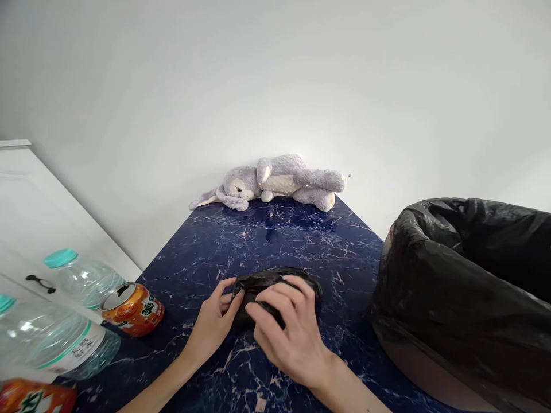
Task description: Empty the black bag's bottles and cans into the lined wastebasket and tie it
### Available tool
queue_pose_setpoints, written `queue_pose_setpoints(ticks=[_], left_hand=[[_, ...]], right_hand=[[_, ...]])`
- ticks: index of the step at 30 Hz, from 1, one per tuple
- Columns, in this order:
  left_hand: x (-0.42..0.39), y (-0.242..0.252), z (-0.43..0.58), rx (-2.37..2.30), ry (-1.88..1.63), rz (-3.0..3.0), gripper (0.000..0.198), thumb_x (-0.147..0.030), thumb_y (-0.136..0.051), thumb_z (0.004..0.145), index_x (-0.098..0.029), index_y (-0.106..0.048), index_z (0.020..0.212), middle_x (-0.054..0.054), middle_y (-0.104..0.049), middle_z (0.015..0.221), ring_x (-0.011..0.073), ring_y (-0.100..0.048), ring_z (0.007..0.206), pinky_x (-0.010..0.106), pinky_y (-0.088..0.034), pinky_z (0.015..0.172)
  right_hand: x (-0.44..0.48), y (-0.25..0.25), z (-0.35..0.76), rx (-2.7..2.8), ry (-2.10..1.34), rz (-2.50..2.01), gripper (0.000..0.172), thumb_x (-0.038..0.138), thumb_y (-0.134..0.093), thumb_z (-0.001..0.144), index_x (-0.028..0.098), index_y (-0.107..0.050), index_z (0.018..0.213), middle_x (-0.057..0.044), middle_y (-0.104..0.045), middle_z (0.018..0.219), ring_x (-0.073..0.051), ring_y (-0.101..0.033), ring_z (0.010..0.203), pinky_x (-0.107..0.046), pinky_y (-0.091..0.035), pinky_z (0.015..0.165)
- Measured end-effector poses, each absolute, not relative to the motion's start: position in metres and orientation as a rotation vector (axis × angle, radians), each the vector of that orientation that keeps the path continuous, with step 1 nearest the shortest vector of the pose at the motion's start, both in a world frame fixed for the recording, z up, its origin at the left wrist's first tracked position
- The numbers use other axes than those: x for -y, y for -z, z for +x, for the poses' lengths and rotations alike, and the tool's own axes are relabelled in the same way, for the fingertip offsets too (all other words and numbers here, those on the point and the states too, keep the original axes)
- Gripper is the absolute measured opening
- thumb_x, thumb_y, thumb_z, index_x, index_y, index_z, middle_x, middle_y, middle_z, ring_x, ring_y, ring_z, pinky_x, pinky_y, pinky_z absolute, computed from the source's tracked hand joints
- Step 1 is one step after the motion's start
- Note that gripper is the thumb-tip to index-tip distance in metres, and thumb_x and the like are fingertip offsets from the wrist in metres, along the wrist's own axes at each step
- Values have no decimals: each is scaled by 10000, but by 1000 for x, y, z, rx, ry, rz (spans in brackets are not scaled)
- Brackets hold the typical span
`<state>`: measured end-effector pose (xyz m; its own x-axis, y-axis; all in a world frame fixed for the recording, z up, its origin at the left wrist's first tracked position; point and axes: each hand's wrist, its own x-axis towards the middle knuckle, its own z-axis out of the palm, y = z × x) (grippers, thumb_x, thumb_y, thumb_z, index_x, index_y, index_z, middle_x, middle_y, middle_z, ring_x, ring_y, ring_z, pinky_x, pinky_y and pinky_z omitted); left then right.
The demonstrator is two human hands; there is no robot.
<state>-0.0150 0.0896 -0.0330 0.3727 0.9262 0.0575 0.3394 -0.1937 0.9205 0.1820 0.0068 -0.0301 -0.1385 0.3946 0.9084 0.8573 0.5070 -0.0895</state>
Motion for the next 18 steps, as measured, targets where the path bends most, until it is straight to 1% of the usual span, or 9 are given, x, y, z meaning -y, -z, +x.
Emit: queue_pose_setpoints(ticks=[3, 5, 7, 9, 10, 11, 14, 16, 18], left_hand=[[-93, 37, -16, -1158, -834, 1702, 568, -635, -572, 1006, -227, -494, 1393, 92, -840, 1037, 305, -815, 927, 425, -638, 830], [-95, 37, -17, -1153, -844, 1689, 585, -630, -575, 1005, -223, -469, 1411, 98, -841, 1053, 305, -818, 928, 446, -642, 859], [-96, 37, -18, -1137, -849, 1667, 601, -629, -584, 1002, -230, -449, 1431, 96, -839, 1085, 305, -820, 959, 462, -647, 897], [-96, 36, -17, -1126, -860, 1644, 601, -623, -596, 1002, -244, -442, 1442, 88, -834, 1108, 305, -818, 1003, 479, -649, 942], [-96, 37, -16, -1126, -865, 1642, 594, -616, -597, 1006, -251, -440, 1447, 84, -830, 1112, 303, -816, 1014, 484, -650, 954], [-96, 38, -16, -1131, -872, 1653, 579, -606, -588, 1015, -258, -438, 1453, 82, -821, 1128, 298, -815, 1014, 484, -657, 949], [-93, 41, -15, -1183, -929, 1836, 453, -529, -536, 1060, -273, -488, 1431, 99, -743, 1260, 266, -796, 1023, 453, -674, 915], [-90, 42, -16, -1219, -993, 2092, 310, -430, -494, 1094, -286, -583, 1353, 108, -648, 1403, 259, -749, 1138, 452, -649, 986], [-87, 39, -17, -1163, -1024, 2407, 269, -317, -457, 1117, -313, -653, 1302, 81, -601, 1491, 273, -657, 1315, 490, -563, 1130]], right_hand=[[-2, 28, 169, 1898, 409, -981, 411, 40, -591, 957, 246, -653, 1308, -80, -745, 1158, -245, -685, 1136, -487, -548, 1087], [-4, 30, 164, 1981, 315, -1048, 436, 89, -541, 1013, 228, -614, 1420, -103, -726, 1324, -266, -650, 1292, -512, -522, 1154], [-9, 36, 163, 2038, 237, -1219, 486, 211, -518, 1078, 231, -522, 1564, -115, -594, 1569, -322, -496, 1508, -608, -413, 1262], [-15, 46, 165, 2058, 150, -1403, 555, 377, -490, 1118, 249, -433, 1655, -106, -403, 1729, -392, -300, 1626, -720, -293, 1297], [-18, 52, 166, 2057, 101, -1482, 581, 450, -466, 1124, 265, -415, 1673, -98, -337, 1761, -423, -236, 1644, -767, -259, 1286], [-20, 58, 167, 2052, 51, -1549, 598, 505, -439, 1127, 281, -410, 1680, -93, -298, 1775, -444, -202, 1647, -798, -244, 1272], [-25, 72, 169, 2056, -89, -1678, 630, 588, -362, 1128, 297, -412, 1685, -91, -260, 1782, -456, -197, 1640, -803, -234, 1266], [-26, 75, 169, 2070, -143, -1710, 644, 602, -329, 1130, 295, -397, 1692, -87, -243, 1784, -449, -193, 1640, -786, -230, 1274], [-26, 76, 169, 2077, -157, -1713, 645, 598, -313, 1134, 294, -381, 1698, -84, -230, 1785, -448, -185, 1641, -785, -240, 1270]])
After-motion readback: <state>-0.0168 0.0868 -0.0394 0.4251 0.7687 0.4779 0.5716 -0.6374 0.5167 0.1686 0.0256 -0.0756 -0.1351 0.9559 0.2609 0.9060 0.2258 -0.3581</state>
